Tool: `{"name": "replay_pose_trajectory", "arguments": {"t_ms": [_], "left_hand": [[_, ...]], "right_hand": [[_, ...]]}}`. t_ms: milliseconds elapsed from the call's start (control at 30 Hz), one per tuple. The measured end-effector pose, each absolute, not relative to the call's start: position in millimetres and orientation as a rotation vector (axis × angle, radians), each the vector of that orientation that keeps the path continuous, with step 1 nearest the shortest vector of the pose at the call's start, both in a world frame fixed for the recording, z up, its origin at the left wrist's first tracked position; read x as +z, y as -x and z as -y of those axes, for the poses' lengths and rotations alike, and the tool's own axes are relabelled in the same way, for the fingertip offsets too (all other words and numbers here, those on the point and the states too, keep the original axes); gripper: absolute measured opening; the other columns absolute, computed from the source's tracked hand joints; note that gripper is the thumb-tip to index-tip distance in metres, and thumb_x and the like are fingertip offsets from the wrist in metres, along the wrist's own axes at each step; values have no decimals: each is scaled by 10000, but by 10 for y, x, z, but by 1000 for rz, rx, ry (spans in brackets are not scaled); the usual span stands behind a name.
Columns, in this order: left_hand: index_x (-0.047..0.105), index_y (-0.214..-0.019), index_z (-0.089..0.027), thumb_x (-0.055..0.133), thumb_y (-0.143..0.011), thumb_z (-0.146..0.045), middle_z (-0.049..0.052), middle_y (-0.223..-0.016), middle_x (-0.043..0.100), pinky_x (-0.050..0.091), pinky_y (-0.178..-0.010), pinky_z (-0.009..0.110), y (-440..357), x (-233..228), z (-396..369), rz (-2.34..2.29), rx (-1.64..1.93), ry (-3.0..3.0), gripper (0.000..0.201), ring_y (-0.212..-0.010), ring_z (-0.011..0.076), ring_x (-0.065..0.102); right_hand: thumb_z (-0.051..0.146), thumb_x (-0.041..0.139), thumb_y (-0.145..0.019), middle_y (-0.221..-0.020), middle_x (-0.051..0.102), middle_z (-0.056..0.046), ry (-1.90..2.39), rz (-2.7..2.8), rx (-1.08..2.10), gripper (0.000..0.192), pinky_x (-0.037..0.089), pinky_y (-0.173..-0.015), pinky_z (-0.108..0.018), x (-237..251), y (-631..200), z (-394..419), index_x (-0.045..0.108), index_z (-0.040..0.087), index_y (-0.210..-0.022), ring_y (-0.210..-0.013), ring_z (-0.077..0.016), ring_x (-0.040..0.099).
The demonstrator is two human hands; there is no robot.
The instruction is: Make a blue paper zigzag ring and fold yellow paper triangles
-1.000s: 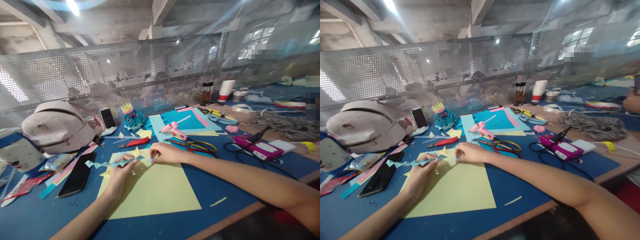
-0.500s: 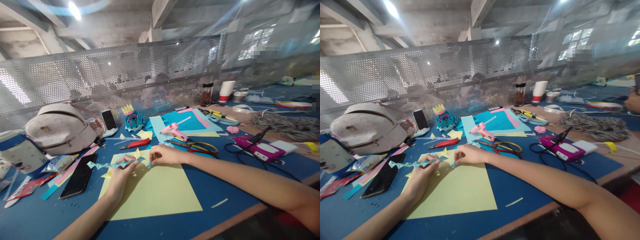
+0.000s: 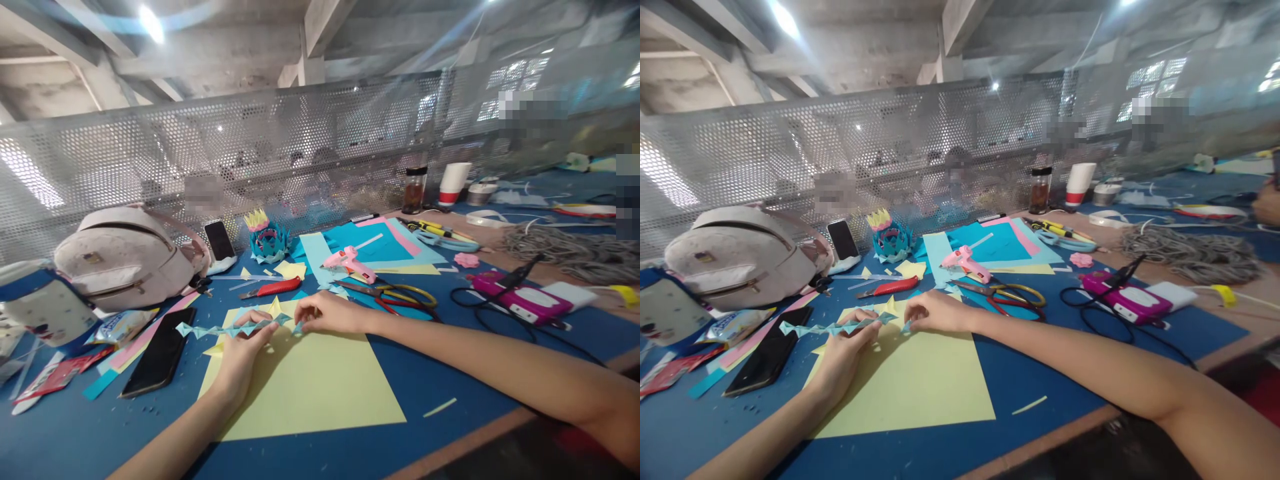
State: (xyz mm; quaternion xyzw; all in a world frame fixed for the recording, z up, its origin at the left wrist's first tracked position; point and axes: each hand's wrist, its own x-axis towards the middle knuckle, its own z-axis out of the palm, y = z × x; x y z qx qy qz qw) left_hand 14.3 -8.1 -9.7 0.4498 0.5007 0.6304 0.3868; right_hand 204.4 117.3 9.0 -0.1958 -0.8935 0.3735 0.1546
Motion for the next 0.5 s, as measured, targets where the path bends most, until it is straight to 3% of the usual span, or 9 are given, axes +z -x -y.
{"name": "replay_pose_trajectory", "arguments": {"t_ms": [167,367,500], "left_hand": [[560,-631,-177,818,-737,-332,-24,-761,543,405,-638,193,-130,-109,74,-1252,1622,-1149,319,-726,113,503],[555,-665,-176,829,-731,-349,-35,-758,556,389,-630,193,-129,-122,70,-1260,1632,-1088,331,-678,95,481],[545,-694,-179,828,-728,-386,-45,-670,534,370,-603,200,-135,-123,66,-1271,1630,-1056,352,-623,94,453]], "right_hand": [[194,706,-795,-722,666,7,572,2489,1008,36,365,-586,-219,103,-2034,-1171,719,166,-813,-640,-122,555],[311,649,-867,-881,689,-35,585,2265,994,156,429,-660,-236,195,-2032,-1203,682,160,-892,-735,-140,578],[357,703,-822,-829,674,-23,476,2205,1103,200,426,-614,-226,205,-2034,-1184,686,159,-847,-679,-124,563]]}}
